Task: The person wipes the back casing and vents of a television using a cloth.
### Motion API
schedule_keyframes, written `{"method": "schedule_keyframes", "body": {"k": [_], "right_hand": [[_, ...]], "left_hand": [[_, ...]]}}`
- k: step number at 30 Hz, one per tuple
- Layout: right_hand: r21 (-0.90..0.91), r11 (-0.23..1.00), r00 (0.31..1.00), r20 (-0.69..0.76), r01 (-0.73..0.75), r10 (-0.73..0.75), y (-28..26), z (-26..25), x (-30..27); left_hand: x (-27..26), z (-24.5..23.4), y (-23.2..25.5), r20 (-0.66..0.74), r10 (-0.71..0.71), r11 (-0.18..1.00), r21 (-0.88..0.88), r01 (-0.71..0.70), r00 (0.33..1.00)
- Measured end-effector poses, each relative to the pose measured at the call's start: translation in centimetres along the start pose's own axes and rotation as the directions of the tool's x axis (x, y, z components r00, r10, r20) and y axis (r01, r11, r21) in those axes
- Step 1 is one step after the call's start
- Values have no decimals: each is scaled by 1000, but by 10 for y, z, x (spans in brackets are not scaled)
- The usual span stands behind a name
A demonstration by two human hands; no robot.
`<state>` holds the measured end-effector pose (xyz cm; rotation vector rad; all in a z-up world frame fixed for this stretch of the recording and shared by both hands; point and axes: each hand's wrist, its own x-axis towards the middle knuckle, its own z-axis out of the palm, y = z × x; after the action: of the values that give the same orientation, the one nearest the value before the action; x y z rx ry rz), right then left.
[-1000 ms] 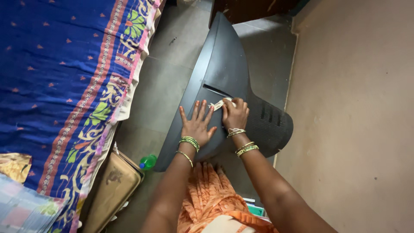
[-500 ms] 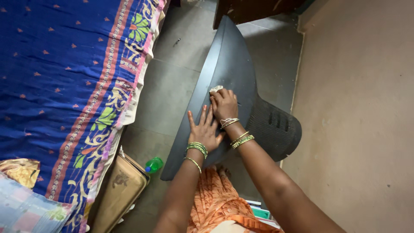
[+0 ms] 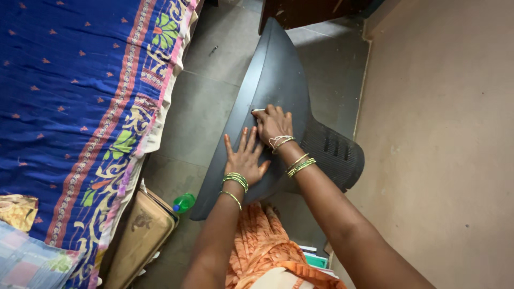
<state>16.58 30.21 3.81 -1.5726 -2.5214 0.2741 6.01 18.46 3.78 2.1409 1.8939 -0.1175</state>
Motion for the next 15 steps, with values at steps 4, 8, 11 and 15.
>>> {"method": "schedule_keyframes", "body": {"k": [4, 8, 11, 15], "right_hand": [[2, 1000, 999, -53, -2, 2, 24, 5, -20], [54, 998, 992, -127, 9, -2, 86, 13, -64], [27, 967, 960, -122, -252, 253, 131, 15, -86], [82, 932, 888, -285, -352, 361, 144, 10, -98]], "left_hand": [[0, 3, -1, -22, -2, 1000, 19, 2, 1000], [0, 6, -1, -6, -6, 999, 35, 6, 1000], [0, 7, -1, -11, -3, 999, 40, 3, 1000], [3, 7, -3, -14, 2, 999, 37, -1, 1000]]}}
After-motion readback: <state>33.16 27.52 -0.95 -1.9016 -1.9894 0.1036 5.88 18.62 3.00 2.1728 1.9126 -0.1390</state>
